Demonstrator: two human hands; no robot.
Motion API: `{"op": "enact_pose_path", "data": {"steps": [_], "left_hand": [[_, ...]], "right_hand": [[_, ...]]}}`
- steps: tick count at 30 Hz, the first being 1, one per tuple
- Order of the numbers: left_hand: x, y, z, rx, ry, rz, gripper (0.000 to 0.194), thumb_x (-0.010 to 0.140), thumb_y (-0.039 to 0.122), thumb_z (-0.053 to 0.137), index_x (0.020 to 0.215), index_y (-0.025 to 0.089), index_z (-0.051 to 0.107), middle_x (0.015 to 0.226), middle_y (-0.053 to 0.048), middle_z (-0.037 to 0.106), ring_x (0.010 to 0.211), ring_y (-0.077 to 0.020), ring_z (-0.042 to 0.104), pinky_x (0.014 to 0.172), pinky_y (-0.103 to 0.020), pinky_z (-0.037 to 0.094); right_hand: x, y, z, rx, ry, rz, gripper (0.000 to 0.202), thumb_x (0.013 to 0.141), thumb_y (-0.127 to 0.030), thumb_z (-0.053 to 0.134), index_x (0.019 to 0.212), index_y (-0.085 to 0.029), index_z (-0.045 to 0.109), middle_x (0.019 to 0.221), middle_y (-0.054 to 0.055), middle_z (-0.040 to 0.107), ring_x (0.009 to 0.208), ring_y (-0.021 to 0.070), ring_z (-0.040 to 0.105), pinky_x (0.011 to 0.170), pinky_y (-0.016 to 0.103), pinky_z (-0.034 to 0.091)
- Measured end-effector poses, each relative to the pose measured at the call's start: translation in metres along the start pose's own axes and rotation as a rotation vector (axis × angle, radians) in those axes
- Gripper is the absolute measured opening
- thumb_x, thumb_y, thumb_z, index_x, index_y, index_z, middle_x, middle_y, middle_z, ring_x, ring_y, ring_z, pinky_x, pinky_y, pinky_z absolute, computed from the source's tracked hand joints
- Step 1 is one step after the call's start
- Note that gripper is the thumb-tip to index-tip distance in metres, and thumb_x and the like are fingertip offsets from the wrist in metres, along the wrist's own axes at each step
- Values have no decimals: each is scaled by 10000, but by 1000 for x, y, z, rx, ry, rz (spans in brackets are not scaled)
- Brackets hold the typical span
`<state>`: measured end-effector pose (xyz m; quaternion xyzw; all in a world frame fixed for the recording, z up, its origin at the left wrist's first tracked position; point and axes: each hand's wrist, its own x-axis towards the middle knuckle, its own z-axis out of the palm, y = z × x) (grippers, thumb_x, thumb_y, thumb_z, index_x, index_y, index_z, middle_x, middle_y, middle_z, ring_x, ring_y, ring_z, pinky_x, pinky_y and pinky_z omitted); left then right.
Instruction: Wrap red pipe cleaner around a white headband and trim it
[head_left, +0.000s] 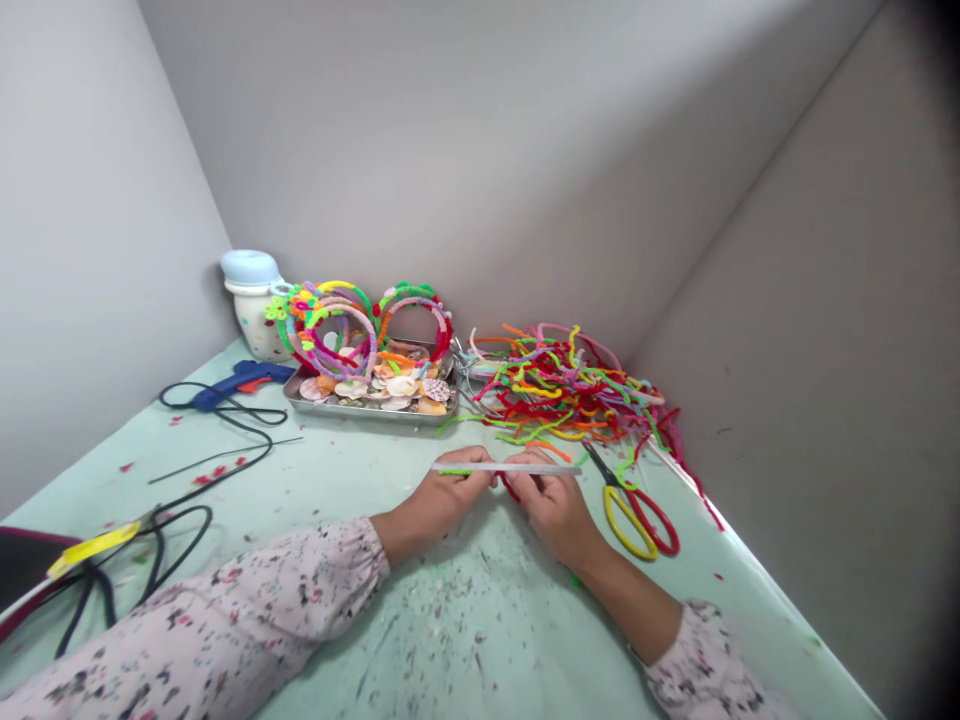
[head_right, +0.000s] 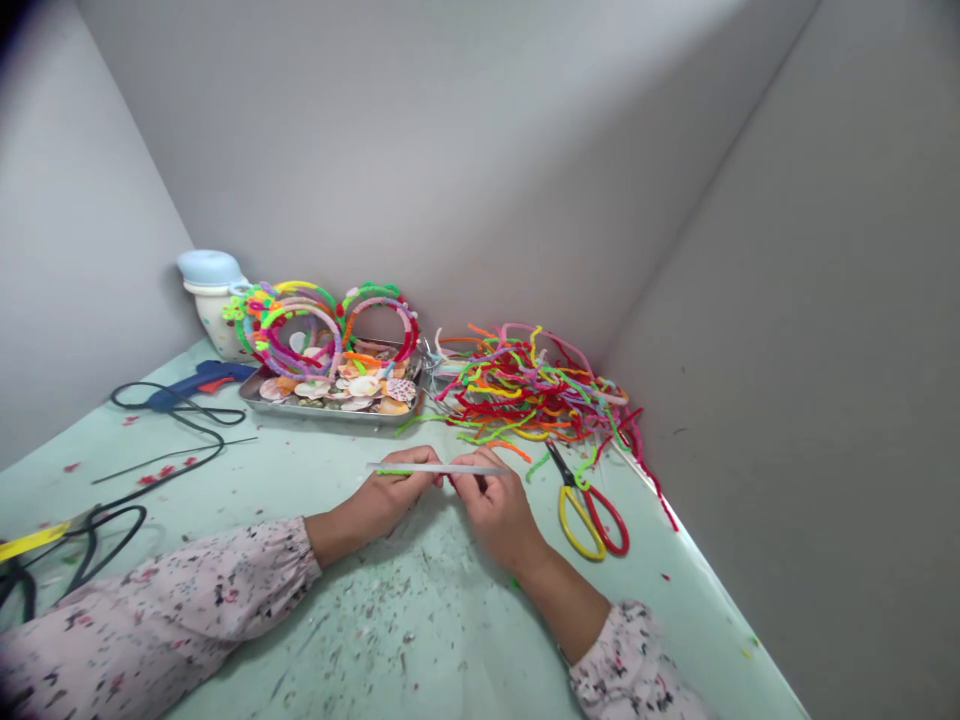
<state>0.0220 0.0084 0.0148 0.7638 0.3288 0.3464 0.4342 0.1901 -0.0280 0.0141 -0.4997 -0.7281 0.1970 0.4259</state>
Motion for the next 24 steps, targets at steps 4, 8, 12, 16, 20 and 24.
{"op": "enact_pose_path", "data": {"steps": [4, 8, 12, 16, 20, 24], "left_hand": [[0, 0, 1, -13, 4, -4, 211, 851, 193, 407, 703, 158, 555, 709, 18, 536, 711, -121, 488, 679, -234, 367], [0, 1, 0, -19, 11, -16, 200, 836, 187, 410, 699, 156, 553, 695, 17, 532, 699, -123, 480, 666, -234, 361], [0, 2, -1, -23, 12, -21, 194, 830, 189, 414, 689, 153, 543, 671, 21, 512, 679, -120, 465, 648, -229, 348], [0, 3, 0, -22, -2, -21, 200, 832, 175, 395, 696, 154, 540, 693, 15, 522, 696, -123, 474, 664, -231, 353], [0, 1, 0, -5, -3, -10, 206, 834, 171, 384, 697, 156, 537, 708, 8, 526, 714, -128, 480, 688, -236, 359], [-1, 0, 0, -12, -6, -18, 196, 836, 171, 379, 710, 162, 529, 704, 12, 516, 704, -127, 474, 674, -236, 357]], "right_hand": [[0, -1, 0, 22, -3, 8, 247, 902, -230, 434, 742, -192, 618, 705, 10, 545, 727, 169, 516, 691, 269, 381], [0, -2, 1, 36, 1, 39, 236, 895, -238, 448, 751, -193, 629, 721, 11, 557, 736, 170, 522, 688, 265, 383], [-1, -3, 1, 41, 7, 52, 244, 895, -241, 453, 719, -195, 617, 705, 2, 549, 721, 162, 519, 682, 259, 379], [-2, -2, 1, 66, -1, 46, 264, 897, -217, 428, 696, -189, 597, 705, 6, 552, 734, 166, 518, 686, 263, 380], [-1, -2, 1, 81, -5, 56, 258, 890, -208, 428, 684, -188, 582, 729, 10, 570, 744, 167, 522, 699, 267, 386], [-1, -2, 1, 85, 4, 46, 265, 885, -216, 428, 677, -187, 590, 733, 16, 581, 746, 170, 527, 711, 276, 394]]}}
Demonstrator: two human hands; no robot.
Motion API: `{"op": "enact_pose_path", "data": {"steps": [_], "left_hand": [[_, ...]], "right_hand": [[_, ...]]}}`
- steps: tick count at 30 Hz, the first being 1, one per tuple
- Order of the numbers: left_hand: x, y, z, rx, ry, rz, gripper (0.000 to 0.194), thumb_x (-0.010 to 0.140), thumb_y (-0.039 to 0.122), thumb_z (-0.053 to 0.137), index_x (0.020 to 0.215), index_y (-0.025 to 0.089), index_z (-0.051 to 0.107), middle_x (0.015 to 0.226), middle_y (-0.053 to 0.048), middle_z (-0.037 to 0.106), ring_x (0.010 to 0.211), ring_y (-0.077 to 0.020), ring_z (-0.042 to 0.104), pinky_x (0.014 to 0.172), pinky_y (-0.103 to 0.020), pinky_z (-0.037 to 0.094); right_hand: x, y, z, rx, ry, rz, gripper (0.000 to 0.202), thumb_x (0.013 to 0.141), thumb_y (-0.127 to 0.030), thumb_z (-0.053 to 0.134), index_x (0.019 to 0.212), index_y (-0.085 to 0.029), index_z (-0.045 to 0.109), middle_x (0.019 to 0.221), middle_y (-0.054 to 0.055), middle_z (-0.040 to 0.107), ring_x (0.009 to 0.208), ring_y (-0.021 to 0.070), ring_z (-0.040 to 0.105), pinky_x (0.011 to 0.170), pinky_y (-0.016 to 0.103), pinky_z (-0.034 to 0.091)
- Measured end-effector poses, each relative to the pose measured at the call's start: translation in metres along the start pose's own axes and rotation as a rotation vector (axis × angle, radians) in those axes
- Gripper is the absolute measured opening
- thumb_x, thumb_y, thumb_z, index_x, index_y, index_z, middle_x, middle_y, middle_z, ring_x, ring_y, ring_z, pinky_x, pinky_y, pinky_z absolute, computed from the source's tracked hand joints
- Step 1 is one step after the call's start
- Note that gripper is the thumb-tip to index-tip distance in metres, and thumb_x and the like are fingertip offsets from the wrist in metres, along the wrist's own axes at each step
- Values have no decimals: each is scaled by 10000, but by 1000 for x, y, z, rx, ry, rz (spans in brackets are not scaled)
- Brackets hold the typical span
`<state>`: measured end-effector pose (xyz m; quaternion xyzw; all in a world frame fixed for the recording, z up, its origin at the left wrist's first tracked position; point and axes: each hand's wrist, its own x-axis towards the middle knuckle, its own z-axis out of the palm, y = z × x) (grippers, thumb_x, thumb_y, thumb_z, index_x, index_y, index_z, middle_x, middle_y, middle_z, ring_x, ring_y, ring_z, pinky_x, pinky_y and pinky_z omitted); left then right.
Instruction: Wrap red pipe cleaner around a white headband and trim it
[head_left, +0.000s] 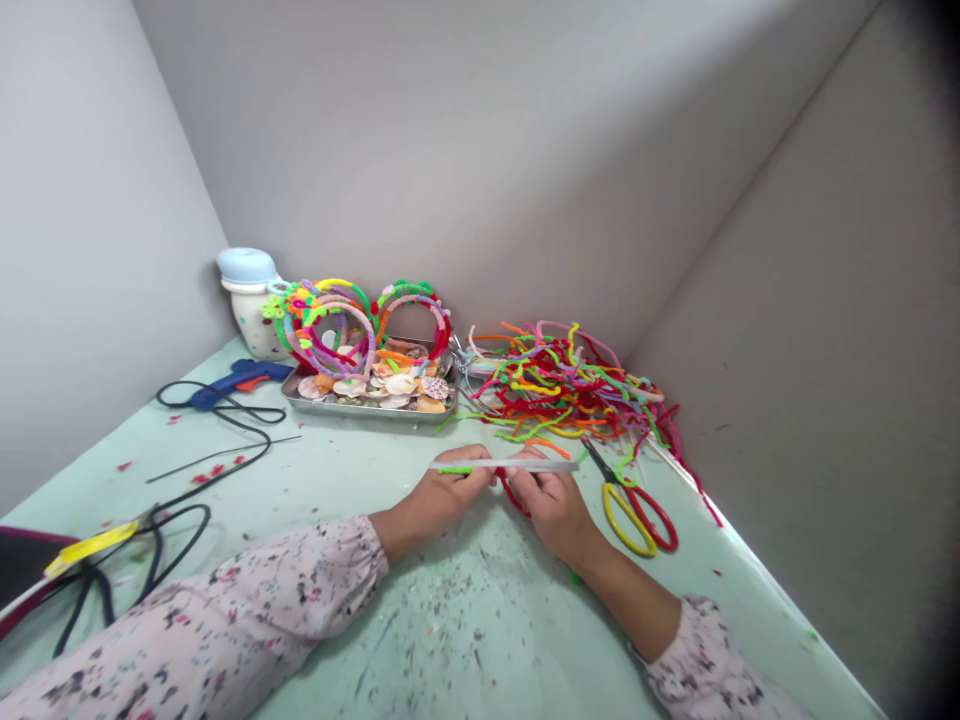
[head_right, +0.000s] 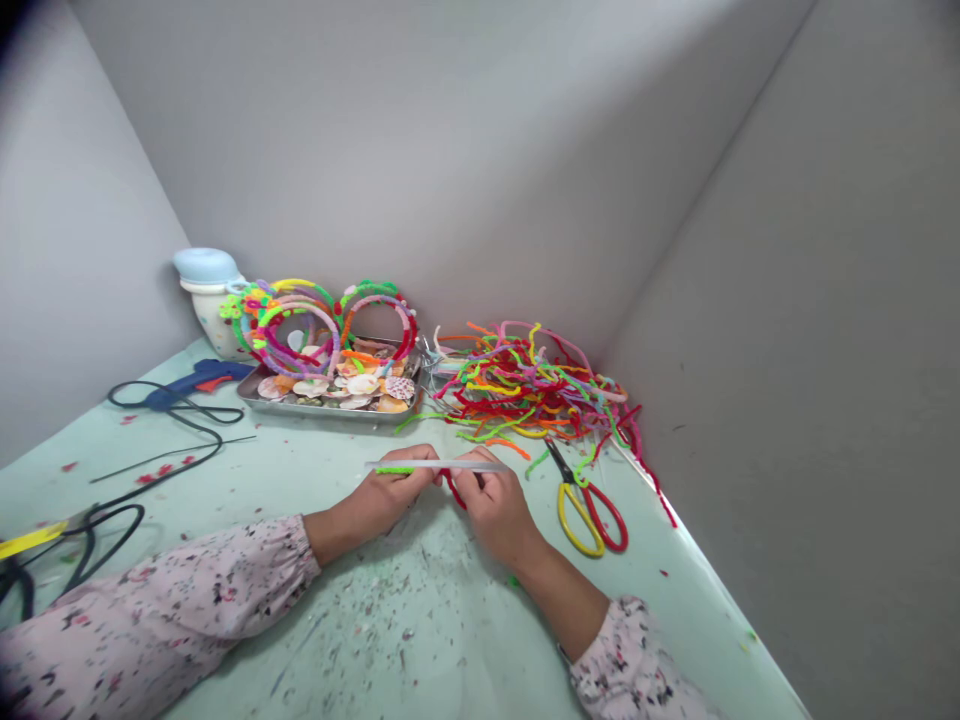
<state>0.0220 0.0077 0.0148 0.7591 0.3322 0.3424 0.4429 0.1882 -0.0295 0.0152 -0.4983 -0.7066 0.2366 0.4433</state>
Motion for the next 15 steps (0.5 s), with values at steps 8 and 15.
{"op": "enact_pose_path", "data": {"steps": [8, 15], "left_hand": [[-1, 4, -1, -48, 1, -54, 214, 833, 241, 416, 659, 162, 512, 646, 25, 478, 639, -114, 430, 623, -232, 335], [-2, 2, 5, -161, 64, -212, 294, 831, 379, 456, 625, 170, 477, 568, 40, 420, 562, -104, 382, 560, -232, 328]], "right_hand": [[-2, 3, 2, -21, 39, 25, 232, 872, -300, 483, 754, -195, 653, 707, 17, 573, 698, 171, 529, 647, 273, 405], [-2, 1, 2, 109, -34, 108, 258, 889, -305, 461, 727, -195, 628, 655, 5, 598, 655, 161, 549, 617, 266, 422]]}}
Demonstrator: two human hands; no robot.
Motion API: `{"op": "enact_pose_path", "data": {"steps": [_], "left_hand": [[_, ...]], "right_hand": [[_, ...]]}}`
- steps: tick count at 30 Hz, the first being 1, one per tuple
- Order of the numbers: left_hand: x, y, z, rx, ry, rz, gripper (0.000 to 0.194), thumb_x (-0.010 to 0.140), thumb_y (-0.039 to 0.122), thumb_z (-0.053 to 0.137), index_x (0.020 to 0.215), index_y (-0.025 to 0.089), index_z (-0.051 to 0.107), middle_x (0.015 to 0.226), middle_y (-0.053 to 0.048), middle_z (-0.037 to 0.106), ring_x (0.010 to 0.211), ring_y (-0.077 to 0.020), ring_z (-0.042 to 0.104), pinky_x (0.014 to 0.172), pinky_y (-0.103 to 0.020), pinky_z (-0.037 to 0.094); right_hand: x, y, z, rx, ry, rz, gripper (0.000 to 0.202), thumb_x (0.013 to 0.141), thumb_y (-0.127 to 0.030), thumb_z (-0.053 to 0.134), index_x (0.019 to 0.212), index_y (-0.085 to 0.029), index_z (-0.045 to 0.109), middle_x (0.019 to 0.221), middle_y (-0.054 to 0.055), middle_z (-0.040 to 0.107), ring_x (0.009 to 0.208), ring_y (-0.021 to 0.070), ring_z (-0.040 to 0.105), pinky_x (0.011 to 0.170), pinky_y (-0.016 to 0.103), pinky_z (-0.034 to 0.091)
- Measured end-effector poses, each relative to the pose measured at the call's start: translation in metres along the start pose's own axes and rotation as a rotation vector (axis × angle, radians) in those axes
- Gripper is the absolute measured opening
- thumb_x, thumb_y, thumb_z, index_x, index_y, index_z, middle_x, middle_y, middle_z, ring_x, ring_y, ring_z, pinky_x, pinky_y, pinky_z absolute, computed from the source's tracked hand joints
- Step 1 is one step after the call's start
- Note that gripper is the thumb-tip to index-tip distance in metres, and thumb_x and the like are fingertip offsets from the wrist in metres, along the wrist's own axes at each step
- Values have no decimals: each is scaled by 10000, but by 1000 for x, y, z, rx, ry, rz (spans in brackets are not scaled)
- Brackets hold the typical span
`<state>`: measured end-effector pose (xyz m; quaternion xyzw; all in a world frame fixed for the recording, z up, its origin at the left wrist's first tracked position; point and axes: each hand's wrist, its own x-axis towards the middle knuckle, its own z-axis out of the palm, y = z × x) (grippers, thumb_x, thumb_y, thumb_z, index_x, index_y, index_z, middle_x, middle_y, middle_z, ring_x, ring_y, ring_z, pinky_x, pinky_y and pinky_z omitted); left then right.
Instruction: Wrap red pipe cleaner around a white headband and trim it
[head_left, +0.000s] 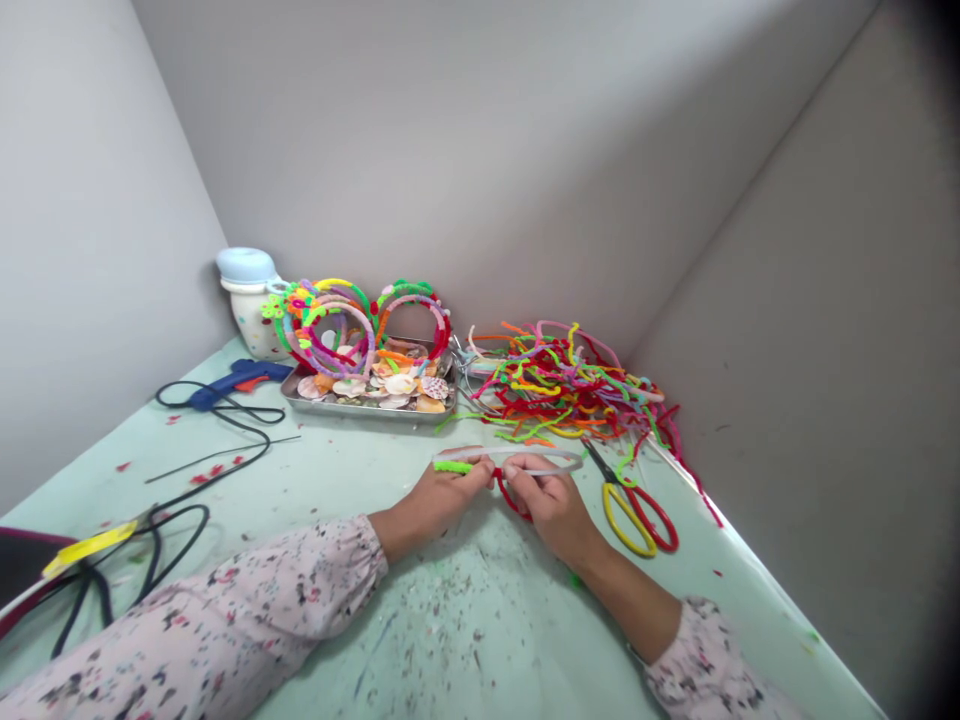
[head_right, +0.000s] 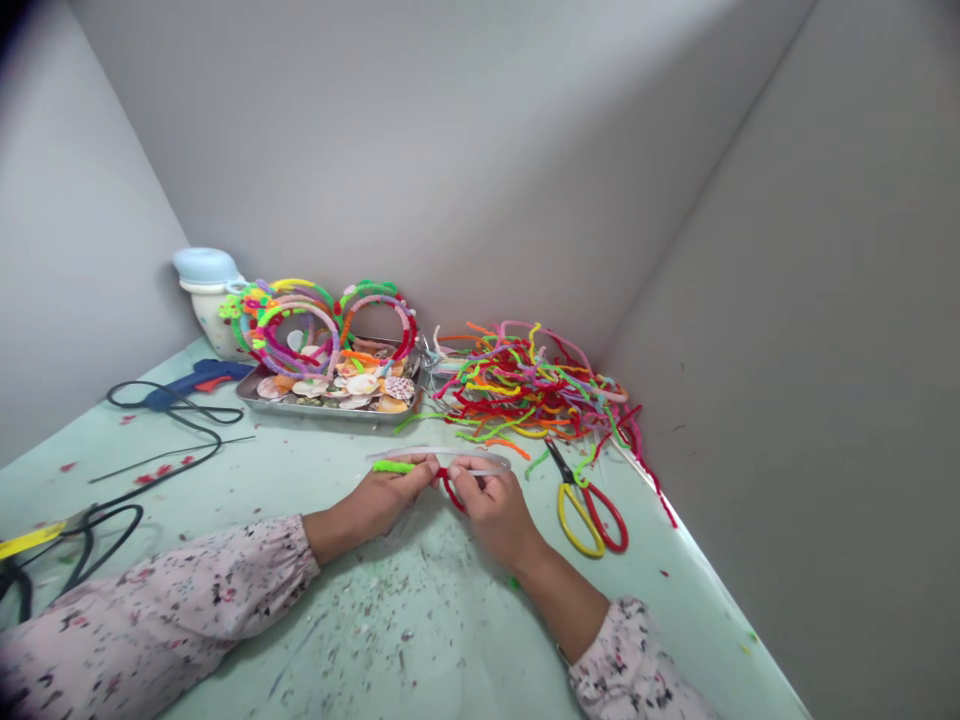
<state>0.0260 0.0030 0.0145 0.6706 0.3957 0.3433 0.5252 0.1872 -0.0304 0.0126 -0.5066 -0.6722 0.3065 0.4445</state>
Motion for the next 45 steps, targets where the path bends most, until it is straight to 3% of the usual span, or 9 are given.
{"op": "enact_pose_path", "data": {"steps": [5, 12, 19, 24, 30, 38, 45], "left_hand": [[0, 2, -1, 56, 20, 50, 281, 821, 366, 448, 613, 179, 478, 532, 37, 396, 557, -113, 376, 529, -230, 305], [1, 0, 0, 59, -33, 68, 282, 836, 366, 430, 634, 169, 447, 592, 35, 389, 573, -97, 358, 543, -215, 315], [3, 0, -1, 100, -25, 183, 267, 850, 316, 424, 634, 164, 464, 651, 22, 464, 635, -103, 412, 635, -215, 368], [1, 3, -3, 71, -19, 106, 238, 834, 286, 442, 633, 167, 492, 586, 38, 437, 586, -103, 404, 587, -222, 339], [2, -6, -2, -40, 27, 32, 270, 842, 336, 437, 639, 168, 502, 549, 42, 427, 534, -101, 379, 525, -222, 299], [3, -3, -3, -57, 64, 119, 97, 793, 251, 515, 755, 164, 535, 641, 42, 477, 576, -92, 397, 545, -208, 307], [5, -7, -2, -37, 70, 39, 217, 810, 356, 495, 714, 168, 542, 564, 52, 463, 528, -95, 395, 529, -223, 293]], "right_hand": [[0, -2, -1, -68, 51, -83, 255, 887, -289, 448, 741, -196, 636, 731, 23, 606, 764, 177, 554, 714, 290, 427], [0, 1, -1, 22, -24, 32, 287, 888, -331, 444, 658, -198, 554, 500, -34, 455, 508, 133, 440, 503, 251, 358], [1, 4, -1, 26, -34, 72, 335, 897, -336, 425, 607, -197, 518, 486, -31, 456, 497, 135, 434, 510, 258, 361], [1, 1, -2, -96, 45, -73, 245, 877, -303, 468, 719, -187, 615, 700, 17, 574, 703, 164, 535, 679, 282, 422], [-1, 7, -2, -100, 245, -39, 211, 847, -343, 516, 885, -177, 639, 782, 35, 623, 656, 158, 555, 600, 258, 434], [-1, 11, 0, -109, 217, -57, 191, 874, -311, 478, 930, -183, 609, 738, 25, 614, 673, 168, 567, 601, 253, 433], [-3, 14, 1, -123, 250, -32, 179, 858, -306, 518, 985, -199, 583, 766, 15, 624, 588, 137, 547, 578, 250, 445]]}}
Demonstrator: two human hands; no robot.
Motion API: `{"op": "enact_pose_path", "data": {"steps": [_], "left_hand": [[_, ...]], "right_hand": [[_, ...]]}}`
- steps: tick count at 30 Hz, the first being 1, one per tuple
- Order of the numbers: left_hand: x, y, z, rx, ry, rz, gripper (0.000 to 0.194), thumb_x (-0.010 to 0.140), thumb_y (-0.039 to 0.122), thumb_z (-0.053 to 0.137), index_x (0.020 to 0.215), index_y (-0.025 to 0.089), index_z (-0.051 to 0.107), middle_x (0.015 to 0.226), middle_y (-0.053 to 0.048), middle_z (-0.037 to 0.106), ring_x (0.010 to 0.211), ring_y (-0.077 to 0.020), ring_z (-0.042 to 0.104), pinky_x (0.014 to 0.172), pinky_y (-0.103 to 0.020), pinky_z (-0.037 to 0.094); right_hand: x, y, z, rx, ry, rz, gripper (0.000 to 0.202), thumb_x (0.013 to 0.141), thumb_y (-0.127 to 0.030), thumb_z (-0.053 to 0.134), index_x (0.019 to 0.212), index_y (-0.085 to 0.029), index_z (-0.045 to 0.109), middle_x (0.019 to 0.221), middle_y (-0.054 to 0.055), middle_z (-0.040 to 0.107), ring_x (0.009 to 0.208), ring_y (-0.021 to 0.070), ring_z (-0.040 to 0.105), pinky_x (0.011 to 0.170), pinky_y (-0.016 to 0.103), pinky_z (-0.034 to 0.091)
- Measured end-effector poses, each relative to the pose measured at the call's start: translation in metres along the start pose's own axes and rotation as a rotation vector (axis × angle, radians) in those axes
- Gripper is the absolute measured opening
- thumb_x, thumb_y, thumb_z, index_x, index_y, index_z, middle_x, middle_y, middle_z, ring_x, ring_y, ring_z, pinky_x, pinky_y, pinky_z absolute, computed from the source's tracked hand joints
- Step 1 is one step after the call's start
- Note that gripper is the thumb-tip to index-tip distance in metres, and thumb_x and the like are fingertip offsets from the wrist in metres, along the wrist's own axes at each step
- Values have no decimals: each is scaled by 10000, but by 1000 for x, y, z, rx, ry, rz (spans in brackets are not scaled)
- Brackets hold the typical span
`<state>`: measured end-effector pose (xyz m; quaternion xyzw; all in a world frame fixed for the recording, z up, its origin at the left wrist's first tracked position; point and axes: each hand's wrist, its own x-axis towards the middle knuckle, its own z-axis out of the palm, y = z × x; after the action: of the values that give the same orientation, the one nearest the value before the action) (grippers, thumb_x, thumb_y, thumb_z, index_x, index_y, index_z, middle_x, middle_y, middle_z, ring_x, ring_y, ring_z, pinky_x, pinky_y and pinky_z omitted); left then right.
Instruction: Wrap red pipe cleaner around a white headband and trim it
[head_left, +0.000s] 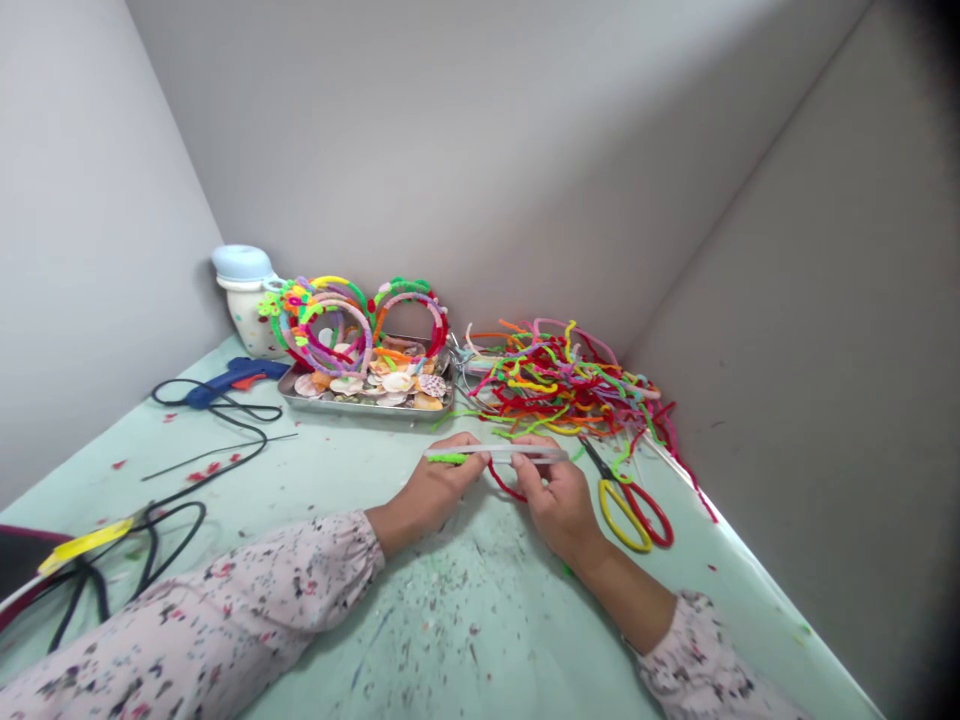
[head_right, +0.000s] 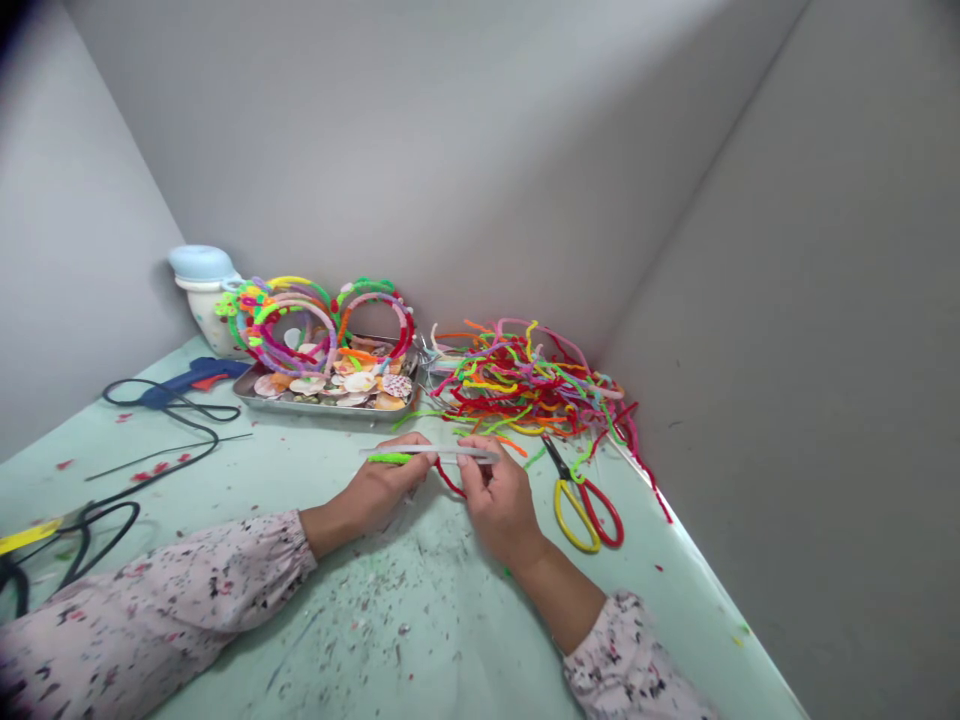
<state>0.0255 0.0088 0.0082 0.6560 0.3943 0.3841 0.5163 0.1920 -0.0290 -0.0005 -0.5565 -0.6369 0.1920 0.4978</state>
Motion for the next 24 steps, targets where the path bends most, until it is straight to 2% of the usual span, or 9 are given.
{"op": "enact_pose_path", "data": {"steps": [7, 11, 15, 21, 22, 24], "left_hand": [[4, -6, 3, -22, 14, -30, 226, 803, 353, 497, 666, 172, 504, 518, 60, 416, 483, -83, 326, 494, -216, 249], [5, -7, 1, -37, 45, -47, 212, 806, 348, 476, 695, 177, 532, 541, 53, 428, 494, -89, 336, 487, -217, 249], [7, -8, 0, -104, 108, -41, 210, 793, 324, 486, 655, 167, 509, 564, 49, 408, 497, -81, 311, 476, -215, 232], [10, -7, -1, -267, 142, -92, 274, 790, 359, 500, 608, 171, 418, 530, 60, 350, 460, -68, 272, 441, -208, 201], [10, -6, -1, -288, 135, -85, 271, 786, 358, 507, 611, 171, 419, 533, 60, 354, 460, -66, 275, 438, -207, 201], [10, -5, -2, -311, 112, -82, 273, 782, 358, 515, 608, 171, 418, 526, 61, 348, 454, -65, 268, 434, -207, 198]], "right_hand": [[-2, -1, -3, 106, 17, 19, 274, 880, -329, 502, 1124, -208, 525, 691, -16, 590, 580, 130, 564, 591, 249, 461], [0, -1, -6, 154, 157, -39, 266, 889, -341, 483, 1115, -209, 531, 851, 22, 603, 690, 141, 585, 693, 285, 469], [6, 1, -9, 201, 339, -70, 252, 902, -364, 437, 1049, -193, 550, 891, 37, 576, 766, 158, 568, 755, 315, 458], [20, 22, -15, 400, 569, 96, 291, 891, -422, 417, 935, -184, 579, 847, 23, 566, 732, 141, 562, 723, 296, 460], [22, 26, -15, 446, 573, 124, 324, 889, -446, 403, 919, -181, 586, 819, 24, 569, 723, 144, 562, 707, 294, 465], [24, 32, -14, 512, 489, 182, 370, 878, -486, 401, 896, -172, 596, 764, 22, 574, 650, 140, 560, 644, 285, 472]]}}
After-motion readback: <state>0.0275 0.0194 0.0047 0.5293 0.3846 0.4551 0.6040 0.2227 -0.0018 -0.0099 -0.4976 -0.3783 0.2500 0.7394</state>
